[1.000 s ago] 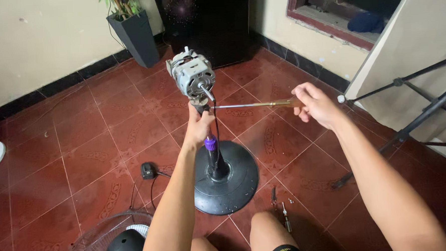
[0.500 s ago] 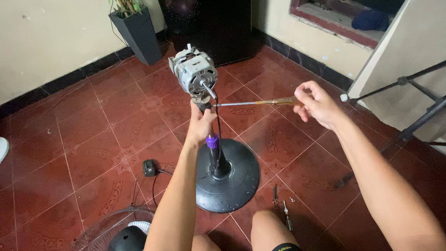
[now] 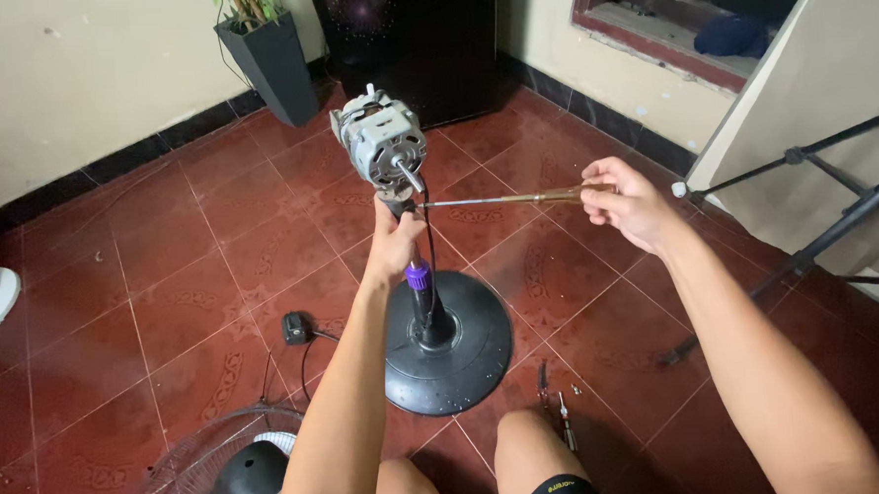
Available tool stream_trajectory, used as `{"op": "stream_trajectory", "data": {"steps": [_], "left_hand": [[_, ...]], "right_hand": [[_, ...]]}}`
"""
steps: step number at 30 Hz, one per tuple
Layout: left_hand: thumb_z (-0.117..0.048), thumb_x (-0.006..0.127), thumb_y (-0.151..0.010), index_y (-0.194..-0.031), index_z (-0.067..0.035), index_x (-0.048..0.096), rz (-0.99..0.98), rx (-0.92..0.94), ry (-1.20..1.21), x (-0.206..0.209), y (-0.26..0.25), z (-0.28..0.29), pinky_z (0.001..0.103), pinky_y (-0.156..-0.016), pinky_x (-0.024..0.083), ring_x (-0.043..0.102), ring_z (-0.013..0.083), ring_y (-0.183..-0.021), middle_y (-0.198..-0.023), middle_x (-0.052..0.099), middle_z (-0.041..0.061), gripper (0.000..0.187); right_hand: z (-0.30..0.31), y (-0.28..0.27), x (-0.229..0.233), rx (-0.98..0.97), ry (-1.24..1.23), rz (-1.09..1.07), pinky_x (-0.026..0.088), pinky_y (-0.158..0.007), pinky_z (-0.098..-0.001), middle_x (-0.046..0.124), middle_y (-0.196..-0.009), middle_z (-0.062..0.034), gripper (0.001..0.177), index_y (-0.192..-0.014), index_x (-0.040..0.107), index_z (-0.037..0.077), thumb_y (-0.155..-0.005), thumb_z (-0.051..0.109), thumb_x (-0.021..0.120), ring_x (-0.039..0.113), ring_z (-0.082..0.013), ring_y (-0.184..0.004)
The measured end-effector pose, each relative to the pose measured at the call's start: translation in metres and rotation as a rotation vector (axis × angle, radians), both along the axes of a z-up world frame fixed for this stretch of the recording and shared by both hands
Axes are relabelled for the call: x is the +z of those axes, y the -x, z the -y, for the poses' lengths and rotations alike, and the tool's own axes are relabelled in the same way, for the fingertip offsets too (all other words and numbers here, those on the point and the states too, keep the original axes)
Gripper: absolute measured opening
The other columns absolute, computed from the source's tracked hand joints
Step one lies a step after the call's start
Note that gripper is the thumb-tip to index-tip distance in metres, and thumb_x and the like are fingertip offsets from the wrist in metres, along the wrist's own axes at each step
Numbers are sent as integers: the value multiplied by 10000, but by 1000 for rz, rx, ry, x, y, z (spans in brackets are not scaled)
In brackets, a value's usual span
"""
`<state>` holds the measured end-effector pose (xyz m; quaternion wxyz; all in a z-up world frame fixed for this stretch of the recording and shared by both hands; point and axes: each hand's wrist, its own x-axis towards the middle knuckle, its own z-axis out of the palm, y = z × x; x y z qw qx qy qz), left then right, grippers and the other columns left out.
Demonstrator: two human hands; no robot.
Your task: The person assembles an electric fan by attaching the motor to the stand, securing it with a screwdriver, and fitting the rear housing. They handle the fan motor, stand, and housing components on a tiled floor.
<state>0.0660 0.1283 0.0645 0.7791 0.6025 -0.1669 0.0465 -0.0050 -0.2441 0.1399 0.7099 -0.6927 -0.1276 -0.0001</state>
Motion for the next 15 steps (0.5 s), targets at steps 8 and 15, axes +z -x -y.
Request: {"op": "stream_trajectory", "data": {"steps": [8,15], "left_hand": [[81,539,-862,-1403,-132,397,46,-31,21,-2,0,-1,240,-756,451,482,76,-852,-1006,499,-23,599],[67,552,-865,-1402,-120,391,15,-26,17,4,-3,-2,258,-748,451,481,89,-837,-979,503,-10,591]], "right_hand": [[-1,5,-5,-14,122,-26,425,-597,-253,544,-891,-29,235,-1183,550,-4,-995,130,595,510,-98,-708],[-6,4,4,-32,-80,-171,413,-583,-240,529,-912,1,164,-1157,526,59,-1023,150,551,520,-83,-709]]}}
